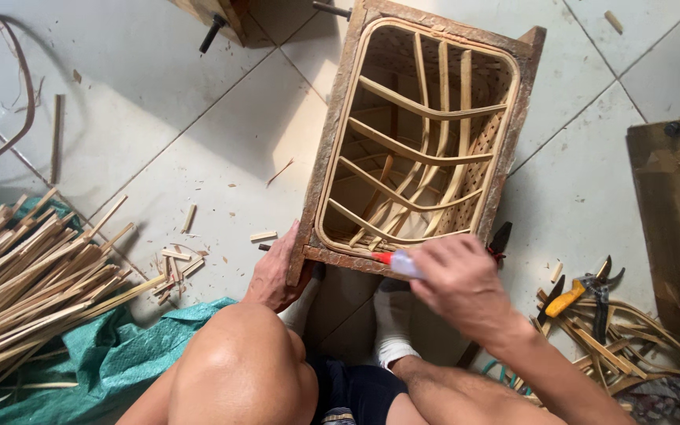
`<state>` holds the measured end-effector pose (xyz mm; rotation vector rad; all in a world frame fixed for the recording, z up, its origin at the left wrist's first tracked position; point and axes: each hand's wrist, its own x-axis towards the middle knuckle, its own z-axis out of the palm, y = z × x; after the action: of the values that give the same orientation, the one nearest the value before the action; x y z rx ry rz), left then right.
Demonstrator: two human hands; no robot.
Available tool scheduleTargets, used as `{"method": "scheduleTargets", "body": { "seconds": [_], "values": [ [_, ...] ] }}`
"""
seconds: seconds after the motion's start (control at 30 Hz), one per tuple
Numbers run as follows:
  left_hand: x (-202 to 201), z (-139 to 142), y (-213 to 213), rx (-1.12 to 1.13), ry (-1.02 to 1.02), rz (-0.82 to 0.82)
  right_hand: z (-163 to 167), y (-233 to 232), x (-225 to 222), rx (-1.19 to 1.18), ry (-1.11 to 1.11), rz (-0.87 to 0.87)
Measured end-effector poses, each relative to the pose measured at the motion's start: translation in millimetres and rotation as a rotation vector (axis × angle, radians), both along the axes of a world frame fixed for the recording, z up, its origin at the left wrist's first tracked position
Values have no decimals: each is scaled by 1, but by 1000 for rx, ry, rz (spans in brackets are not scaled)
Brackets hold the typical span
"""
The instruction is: The person sits on the floor assembling a bamboo basket held in a wooden jig. They squeeze glue from a bottle along the rim and strips, cut and trim bamboo strips with shears and pliers, tap pieces with a hammer, and rotate the basket to glue and secure the woven strips on different sides.
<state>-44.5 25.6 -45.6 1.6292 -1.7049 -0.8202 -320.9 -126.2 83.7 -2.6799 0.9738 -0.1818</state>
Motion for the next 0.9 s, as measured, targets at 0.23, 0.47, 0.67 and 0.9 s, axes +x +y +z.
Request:
{"method": "scheduleTargets", "body": {
  "seconds": [0.23, 0.47, 0.67, 0.9],
  "values": [
    [2, -3, -13, 7, -14, 37, -50, 14, -128, 184, -490, -845],
    [0, -8, -32, 103, -15, 108, -188, -8, -264, 238, -745, -1231],
    [17, 5, -51, 81, 32, 13, -222, -43, -251, 19, -701, -1376],
    [94, 24, -106, 93, -115, -42, -236, -7, -235, 308, -1084, -1219]
  ]
}}
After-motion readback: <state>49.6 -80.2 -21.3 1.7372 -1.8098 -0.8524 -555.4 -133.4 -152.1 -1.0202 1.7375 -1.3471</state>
